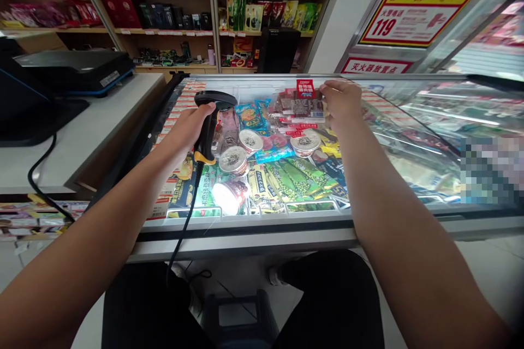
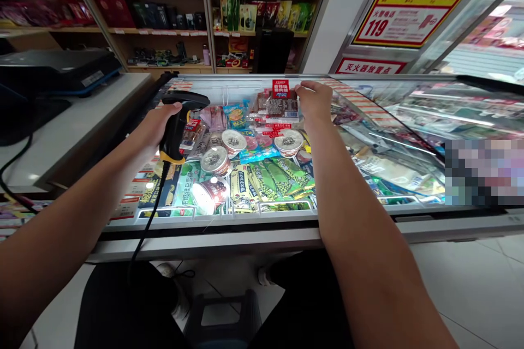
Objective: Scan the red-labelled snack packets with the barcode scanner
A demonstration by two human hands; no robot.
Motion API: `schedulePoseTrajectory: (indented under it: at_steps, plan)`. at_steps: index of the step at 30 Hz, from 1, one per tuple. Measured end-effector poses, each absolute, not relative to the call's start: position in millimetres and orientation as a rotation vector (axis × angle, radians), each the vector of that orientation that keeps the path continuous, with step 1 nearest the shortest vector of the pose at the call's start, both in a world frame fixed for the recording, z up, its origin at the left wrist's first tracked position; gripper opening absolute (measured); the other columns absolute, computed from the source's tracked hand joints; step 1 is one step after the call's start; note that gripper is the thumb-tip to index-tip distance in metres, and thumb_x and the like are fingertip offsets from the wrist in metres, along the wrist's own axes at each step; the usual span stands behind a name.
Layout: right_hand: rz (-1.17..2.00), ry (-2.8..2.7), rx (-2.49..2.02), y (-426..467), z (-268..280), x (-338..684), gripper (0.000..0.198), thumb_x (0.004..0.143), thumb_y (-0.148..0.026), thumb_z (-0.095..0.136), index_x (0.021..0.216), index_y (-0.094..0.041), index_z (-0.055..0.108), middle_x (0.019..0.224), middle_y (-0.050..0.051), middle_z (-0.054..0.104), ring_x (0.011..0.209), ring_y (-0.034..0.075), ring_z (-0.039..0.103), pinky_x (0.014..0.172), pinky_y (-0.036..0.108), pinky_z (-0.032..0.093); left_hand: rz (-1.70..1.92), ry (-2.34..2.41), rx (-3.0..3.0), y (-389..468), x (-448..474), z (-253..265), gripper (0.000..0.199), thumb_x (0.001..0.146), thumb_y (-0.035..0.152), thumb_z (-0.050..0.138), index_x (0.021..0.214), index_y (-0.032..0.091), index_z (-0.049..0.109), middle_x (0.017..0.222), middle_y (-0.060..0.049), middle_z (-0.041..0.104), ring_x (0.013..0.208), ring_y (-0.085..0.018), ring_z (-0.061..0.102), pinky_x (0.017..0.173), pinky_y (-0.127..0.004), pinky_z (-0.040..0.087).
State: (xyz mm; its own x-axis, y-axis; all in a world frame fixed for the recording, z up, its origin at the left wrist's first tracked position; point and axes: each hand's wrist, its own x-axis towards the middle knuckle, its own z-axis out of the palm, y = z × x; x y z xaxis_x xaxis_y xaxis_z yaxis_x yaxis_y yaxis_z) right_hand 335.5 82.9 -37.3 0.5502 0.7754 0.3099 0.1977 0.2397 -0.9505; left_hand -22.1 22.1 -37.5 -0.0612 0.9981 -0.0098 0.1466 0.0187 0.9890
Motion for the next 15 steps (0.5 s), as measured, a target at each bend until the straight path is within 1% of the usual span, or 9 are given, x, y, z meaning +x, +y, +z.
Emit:
schedulePoseTrajectory:
  at_steps: [3, 5, 9, 11, 13, 15]
  plan:
    - [0.518, -0.851, -1.306, 85, -37, 329, 0.017, 0.084, -0.004, 0.069, 0.092, -0.019, 0.067, 0.071, -0.003, 0.063, 0.071, 0.016, 0.059, 0.072, 0.036, 0.049, 1.183, 1.459, 1.303, 31, -29, -41, 0.044, 0.076, 0.063, 0.068, 0.088, 0.021, 0.069, 0.078, -0.006, 0.071, 0.071, -0.023, 0.068, 0.059, -0.032, 0.051]
    - [0.565, -0.863, -1.297, 87, -33, 324, 0.024, 0.081, -0.003, 0.070, 0.098, -0.019, 0.066, 0.072, -0.003, 0.064, 0.072, 0.017, 0.061, 0.074, 0.037, 0.050, 1.171, 1.486, 1.342, 33, -32, -42, 0.045, 0.077, 0.064, 0.067, 0.088, 0.021, 0.069, 0.080, -0.006, 0.071, 0.071, -0.023, 0.067, 0.060, -0.032, 0.050]
    - [0.655, -0.865, -1.258, 94, -27, 327, 0.030, 0.084, -0.002, 0.065, 0.106, -0.022, 0.059, 0.077, -0.002, 0.065, 0.079, 0.018, 0.061, 0.076, 0.037, 0.049, 1.101, 1.544, 1.391, 35, -35, -43, 0.050, 0.078, 0.069, 0.063, 0.090, 0.021, 0.071, 0.086, -0.007, 0.072, 0.076, -0.025, 0.068, 0.066, -0.034, 0.050]
    - [0.654, -0.858, -1.278, 98, -28, 333, 0.026, 0.087, -0.005, 0.063, 0.102, -0.025, 0.058, 0.080, -0.001, 0.065, 0.084, 0.019, 0.060, 0.080, 0.037, 0.048, 1.067, 1.562, 1.404, 35, -36, -45, 0.054, 0.078, 0.071, 0.062, 0.096, 0.021, 0.072, 0.092, -0.008, 0.074, 0.085, -0.028, 0.070, 0.072, -0.036, 0.052]
    - [0.638, -0.880, -1.296, 99, -28, 338, 0.020, 0.089, -0.012, 0.064, 0.096, -0.029, 0.057, 0.086, 0.000, 0.068, 0.093, 0.020, 0.058, 0.086, 0.038, 0.047, 1.060, 1.549, 1.423, 35, -37, -47, 0.057, 0.078, 0.073, 0.062, 0.102, 0.022, 0.073, 0.099, -0.009, 0.076, 0.094, -0.030, 0.071, 0.079, -0.038, 0.054]
    - [0.566, -0.909, -1.230, 91, -24, 337, 0.018, 0.089, -0.017, 0.067, 0.090, -0.031, 0.056, 0.091, 0.000, 0.069, 0.102, 0.021, 0.054, 0.094, 0.038, 0.045, 1.072, 1.530, 1.455, 36, -38, -48, 0.058, 0.078, 0.072, 0.062, 0.105, 0.022, 0.073, 0.102, -0.010, 0.076, 0.101, -0.032, 0.072, 0.085, -0.040, 0.056]
